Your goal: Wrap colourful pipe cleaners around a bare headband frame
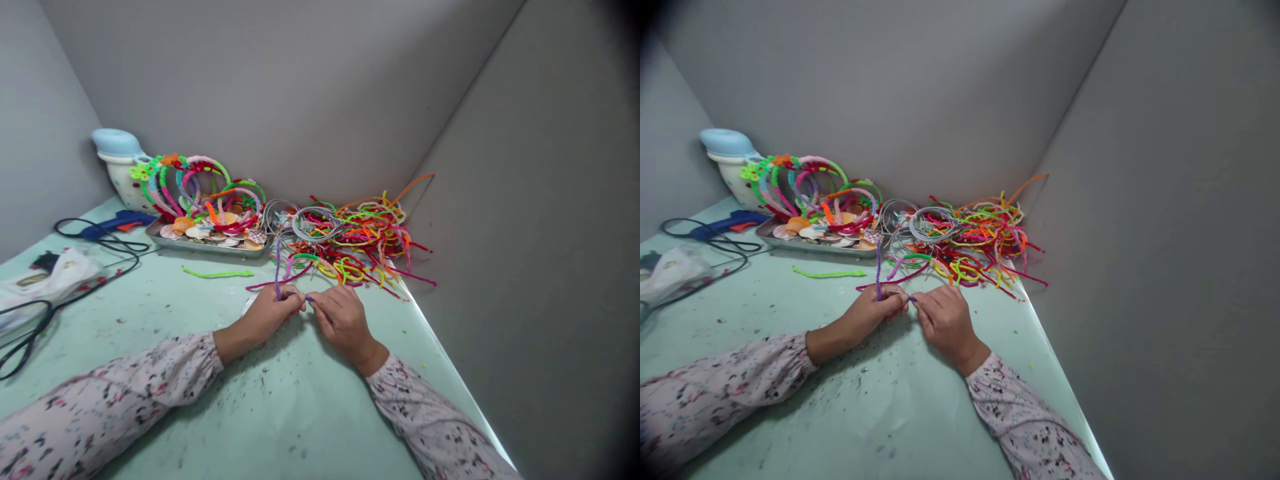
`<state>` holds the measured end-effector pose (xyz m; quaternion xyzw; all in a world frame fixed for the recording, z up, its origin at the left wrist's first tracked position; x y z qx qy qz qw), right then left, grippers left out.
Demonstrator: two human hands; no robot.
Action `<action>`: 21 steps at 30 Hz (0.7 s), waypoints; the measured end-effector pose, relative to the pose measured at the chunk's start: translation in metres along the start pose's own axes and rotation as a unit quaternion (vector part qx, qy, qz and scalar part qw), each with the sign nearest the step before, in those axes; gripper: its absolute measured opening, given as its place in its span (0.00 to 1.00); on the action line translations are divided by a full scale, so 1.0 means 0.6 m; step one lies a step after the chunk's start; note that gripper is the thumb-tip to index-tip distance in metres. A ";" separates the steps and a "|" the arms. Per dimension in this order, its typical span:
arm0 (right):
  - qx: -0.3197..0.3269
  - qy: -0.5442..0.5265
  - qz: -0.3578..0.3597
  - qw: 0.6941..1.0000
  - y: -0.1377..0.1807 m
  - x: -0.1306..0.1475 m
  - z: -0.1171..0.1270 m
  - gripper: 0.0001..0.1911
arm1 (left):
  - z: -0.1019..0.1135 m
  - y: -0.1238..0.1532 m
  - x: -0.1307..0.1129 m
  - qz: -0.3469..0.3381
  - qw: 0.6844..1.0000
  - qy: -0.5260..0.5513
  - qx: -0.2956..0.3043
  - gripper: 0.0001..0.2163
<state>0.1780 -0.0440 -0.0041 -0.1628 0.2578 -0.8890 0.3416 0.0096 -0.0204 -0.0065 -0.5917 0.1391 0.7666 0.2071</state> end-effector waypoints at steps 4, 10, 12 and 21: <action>0.001 0.013 0.007 1.000 -0.001 0.002 0.001 0.10 | 0.000 0.000 0.000 0.011 1.000 0.008 -0.002 0.10; -0.024 -0.005 -0.020 1.000 0.002 -0.002 -0.002 0.09 | -0.002 0.007 -0.019 -0.036 0.999 -0.020 0.013 0.12; -0.042 -0.009 -0.038 0.998 0.004 -0.006 -0.002 0.08 | -0.006 0.011 -0.024 -0.072 0.995 -0.071 0.016 0.11; -0.057 -0.023 -0.045 0.997 0.002 -0.005 0.002 0.08 | -0.001 0.009 -0.005 -0.145 0.972 -0.159 -0.091 0.16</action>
Point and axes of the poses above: each hand's wrist, its own y-axis away from the middle knuckle, its own z-axis out of the back of the hand, x = y × z, the point moved 2 cm from there along -y, towards the middle knuckle, and after that the axes turned 7 degrees about x, right-handed, at the moved point
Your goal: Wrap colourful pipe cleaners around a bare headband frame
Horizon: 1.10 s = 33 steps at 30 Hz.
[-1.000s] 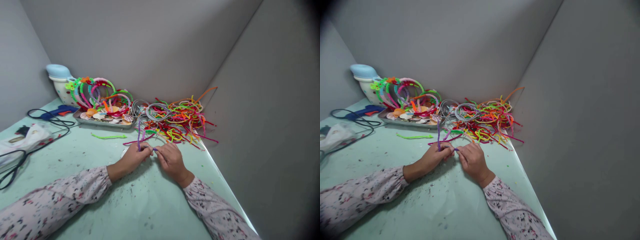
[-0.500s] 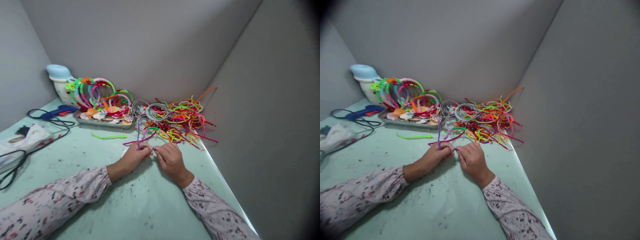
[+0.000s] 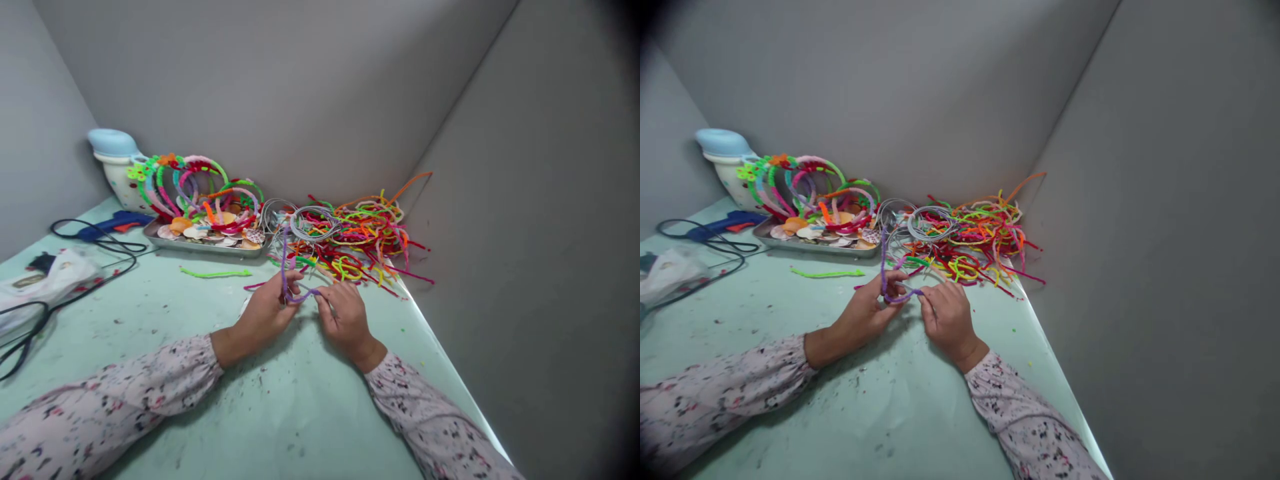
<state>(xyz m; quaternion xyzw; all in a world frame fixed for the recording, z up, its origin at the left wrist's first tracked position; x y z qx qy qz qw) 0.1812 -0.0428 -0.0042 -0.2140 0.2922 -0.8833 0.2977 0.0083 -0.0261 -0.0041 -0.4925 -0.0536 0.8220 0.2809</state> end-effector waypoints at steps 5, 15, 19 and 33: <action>0.023 -0.006 0.000 1.000 0.002 -0.001 -0.004 0.08 | 0.005 -0.001 -0.005 -0.050 0.998 -0.027 -0.029 0.08; 0.035 -0.009 0.003 0.999 0.002 -0.001 -0.006 0.09 | 0.006 -0.004 -0.003 -0.061 0.997 -0.044 -0.035 0.04; 0.043 -0.007 0.005 0.999 0.003 -0.001 -0.006 0.09 | 0.007 -0.005 -0.009 -0.054 0.997 -0.050 -0.032 0.02; 0.043 -0.002 0.017 0.999 0.000 0.002 -0.004 0.09 | 0.007 -0.004 -0.015 -0.030 0.998 -0.054 -0.030 0.00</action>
Point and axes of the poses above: each hand's wrist, its own y-axis away from the middle knuckle, its own z-axis out of the back of the hand, x = y × z, the point moved 2 cm from there along -y, towards the middle knuckle, and after that the axes turned 7 degrees about x, right-handed, at the moved point
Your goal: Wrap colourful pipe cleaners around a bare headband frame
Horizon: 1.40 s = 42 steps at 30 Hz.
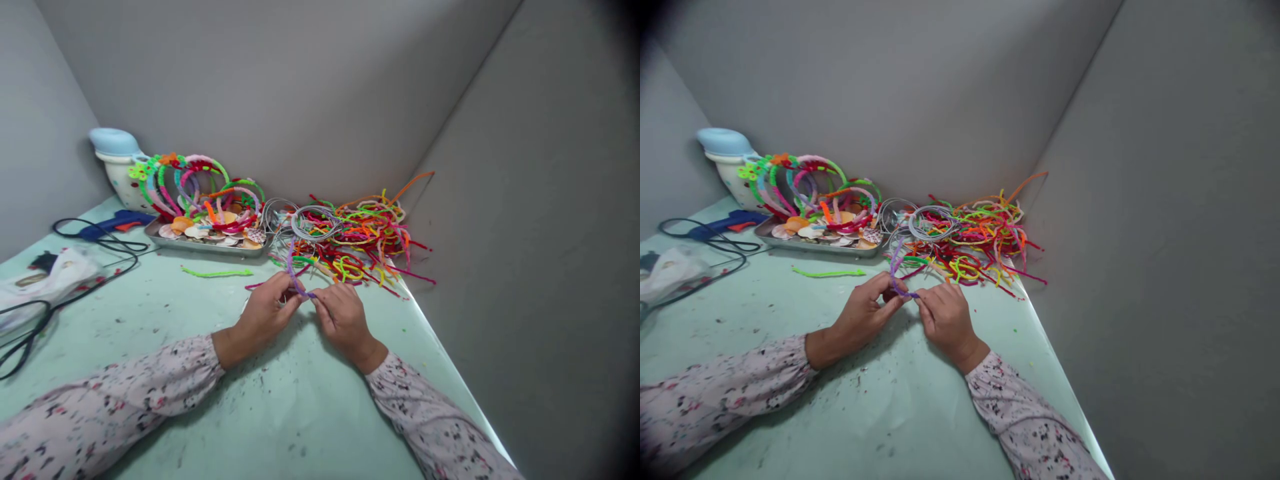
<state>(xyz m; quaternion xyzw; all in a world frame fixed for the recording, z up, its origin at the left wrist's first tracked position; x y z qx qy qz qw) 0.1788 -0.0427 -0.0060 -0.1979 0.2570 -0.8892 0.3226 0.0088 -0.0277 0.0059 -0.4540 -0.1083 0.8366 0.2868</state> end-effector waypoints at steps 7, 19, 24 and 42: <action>0.007 0.004 0.002 1.000 0.000 0.000 0.001 0.09 | 0.001 0.001 -0.001 0.009 1.000 0.001 -0.001 0.02; 0.009 0.002 0.006 1.000 -0.001 0.000 0.001 0.10 | 0.000 0.005 -0.004 0.006 1.000 0.014 -0.007 0.04; 0.011 -0.008 0.011 1.000 -0.001 0.001 0.002 0.10 | 0.002 0.005 -0.004 0.006 1.000 0.020 -0.008 0.04; 0.006 0.004 0.001 1.000 0.001 -0.001 -0.001 0.10 | 0.003 0.002 -0.006 0.010 1.000 -0.005 -0.010 0.05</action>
Point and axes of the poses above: each hand's wrist, its own y-axis away from the middle knuckle, its own z-axis out of the back of the hand, x = y × z, the point moved 2 cm from there along -y, towards the middle knuckle, and after that the axes turned 7 degrees about x, right-handed, at the moved point
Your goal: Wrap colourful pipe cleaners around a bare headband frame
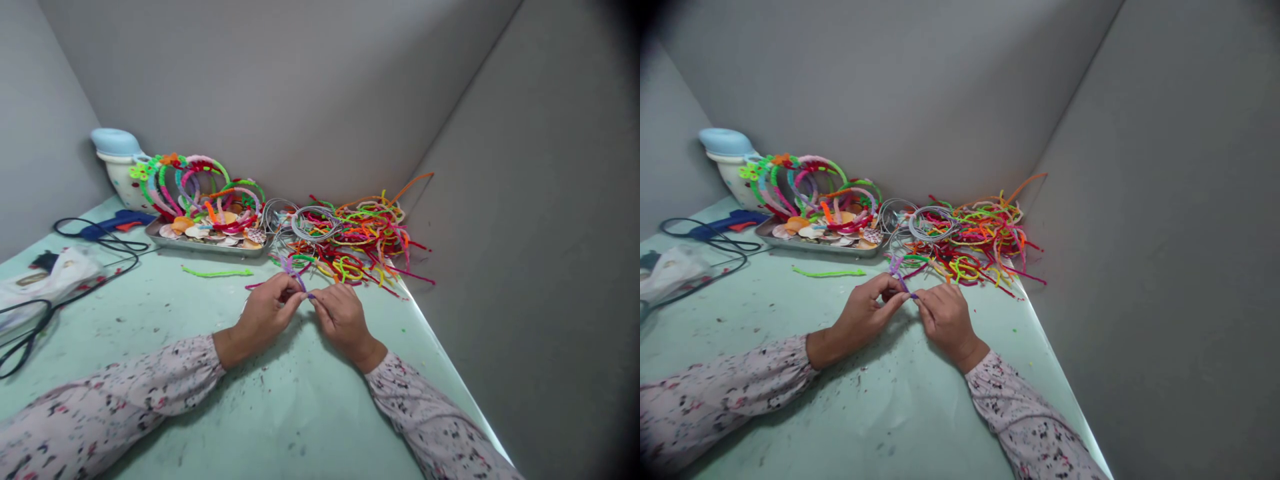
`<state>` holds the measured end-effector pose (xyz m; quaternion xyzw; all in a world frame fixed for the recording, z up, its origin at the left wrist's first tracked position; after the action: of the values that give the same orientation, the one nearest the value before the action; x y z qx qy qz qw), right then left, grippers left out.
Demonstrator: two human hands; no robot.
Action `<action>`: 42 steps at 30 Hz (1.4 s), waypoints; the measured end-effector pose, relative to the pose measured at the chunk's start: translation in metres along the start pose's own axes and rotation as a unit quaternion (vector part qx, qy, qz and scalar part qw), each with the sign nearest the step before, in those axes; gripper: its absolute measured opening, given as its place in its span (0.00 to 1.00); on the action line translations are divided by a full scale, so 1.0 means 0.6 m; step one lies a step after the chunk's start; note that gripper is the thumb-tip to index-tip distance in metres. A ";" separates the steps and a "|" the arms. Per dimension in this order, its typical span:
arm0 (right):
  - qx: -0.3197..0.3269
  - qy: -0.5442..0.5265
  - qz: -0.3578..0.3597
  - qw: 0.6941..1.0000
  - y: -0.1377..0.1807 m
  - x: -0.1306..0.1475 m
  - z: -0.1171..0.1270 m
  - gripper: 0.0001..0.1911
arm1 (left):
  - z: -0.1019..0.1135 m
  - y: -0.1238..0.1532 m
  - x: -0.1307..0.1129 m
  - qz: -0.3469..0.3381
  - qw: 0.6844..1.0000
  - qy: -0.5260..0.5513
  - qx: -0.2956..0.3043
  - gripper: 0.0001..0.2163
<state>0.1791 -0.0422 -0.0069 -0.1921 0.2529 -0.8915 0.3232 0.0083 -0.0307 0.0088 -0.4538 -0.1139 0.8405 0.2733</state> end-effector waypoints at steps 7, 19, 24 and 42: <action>0.013 0.001 0.013 1.000 0.000 0.001 0.001 0.10 | 0.000 0.002 0.002 0.011 1.000 -0.016 0.002 0.05; 0.004 0.002 0.005 1.000 0.001 -0.001 -0.002 0.10 | 0.000 0.001 -0.001 -0.003 1.000 -0.011 0.002 0.05; 0.003 0.000 0.003 1.000 0.002 -0.001 -0.002 0.10 | 0.000 0.002 -0.002 -0.006 1.000 -0.018 -0.005 0.05; 0.023 0.013 0.034 0.999 -0.001 0.002 0.000 0.10 | -0.004 0.002 0.003 0.079 0.995 0.029 0.045 0.08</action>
<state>0.1782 -0.0427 -0.0064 -0.1641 0.2425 -0.8879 0.3549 0.0093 -0.0307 0.0058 -0.4728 -0.0318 0.8501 0.2296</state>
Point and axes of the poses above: each hand's wrist, its own y-axis away from the middle knuckle, its own z-axis out of the back of the hand, x = y × z, the point moved 2 cm from there along -y, towards the middle knuckle, and after that the axes turned 7 degrees about x, right-handed, at the moved point
